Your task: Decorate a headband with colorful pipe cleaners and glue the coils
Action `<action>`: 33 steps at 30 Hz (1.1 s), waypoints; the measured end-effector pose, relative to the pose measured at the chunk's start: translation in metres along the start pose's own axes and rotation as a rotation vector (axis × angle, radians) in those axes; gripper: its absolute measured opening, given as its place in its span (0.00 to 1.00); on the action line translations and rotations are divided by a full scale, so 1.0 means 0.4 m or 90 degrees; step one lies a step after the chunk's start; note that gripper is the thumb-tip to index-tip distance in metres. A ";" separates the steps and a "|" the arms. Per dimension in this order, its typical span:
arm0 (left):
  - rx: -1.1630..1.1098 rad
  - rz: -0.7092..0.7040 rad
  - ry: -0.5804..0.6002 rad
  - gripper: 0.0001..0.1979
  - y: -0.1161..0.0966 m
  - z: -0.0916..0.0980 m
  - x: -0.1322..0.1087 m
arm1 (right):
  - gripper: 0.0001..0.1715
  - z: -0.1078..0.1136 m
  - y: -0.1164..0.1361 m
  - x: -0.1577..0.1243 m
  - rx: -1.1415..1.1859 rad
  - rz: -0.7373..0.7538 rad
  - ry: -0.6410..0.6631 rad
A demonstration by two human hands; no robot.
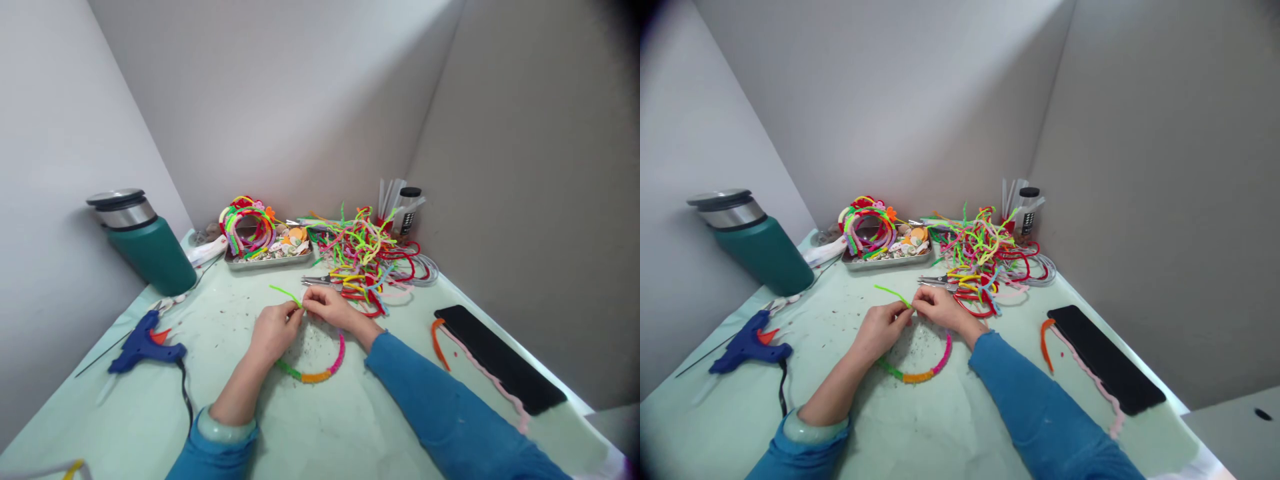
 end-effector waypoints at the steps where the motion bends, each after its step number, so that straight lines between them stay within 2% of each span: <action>1: 0.001 0.001 0.002 0.13 0.000 0.000 0.001 | 0.07 0.001 -0.001 0.000 0.000 0.003 0.001; 8: -0.018 0.022 0.012 0.15 -0.002 0.002 0.001 | 0.02 0.004 -0.015 0.004 -0.006 0.020 0.004; 15: -0.029 0.041 0.011 0.18 -0.010 0.013 0.000 | 0.04 0.002 -0.012 0.003 -0.009 0.017 0.007; 26: -0.115 0.090 0.068 0.19 -0.001 0.015 0.011 | 0.09 -0.009 0.007 0.000 0.043 0.006 0.029; 33: -0.145 0.080 0.078 0.22 0.001 0.010 0.007 | 0.10 -0.011 0.010 -0.002 -0.012 0.013 0.018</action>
Point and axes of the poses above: each hand's wrist, its own x-axis towards the middle knuckle, its own z-axis out of the back of the hand, y = z × x, the point moved 1 cm from there along x, towards the middle knuckle, and after that the axes turned 15 degrees about x, right-handed, at the moved point
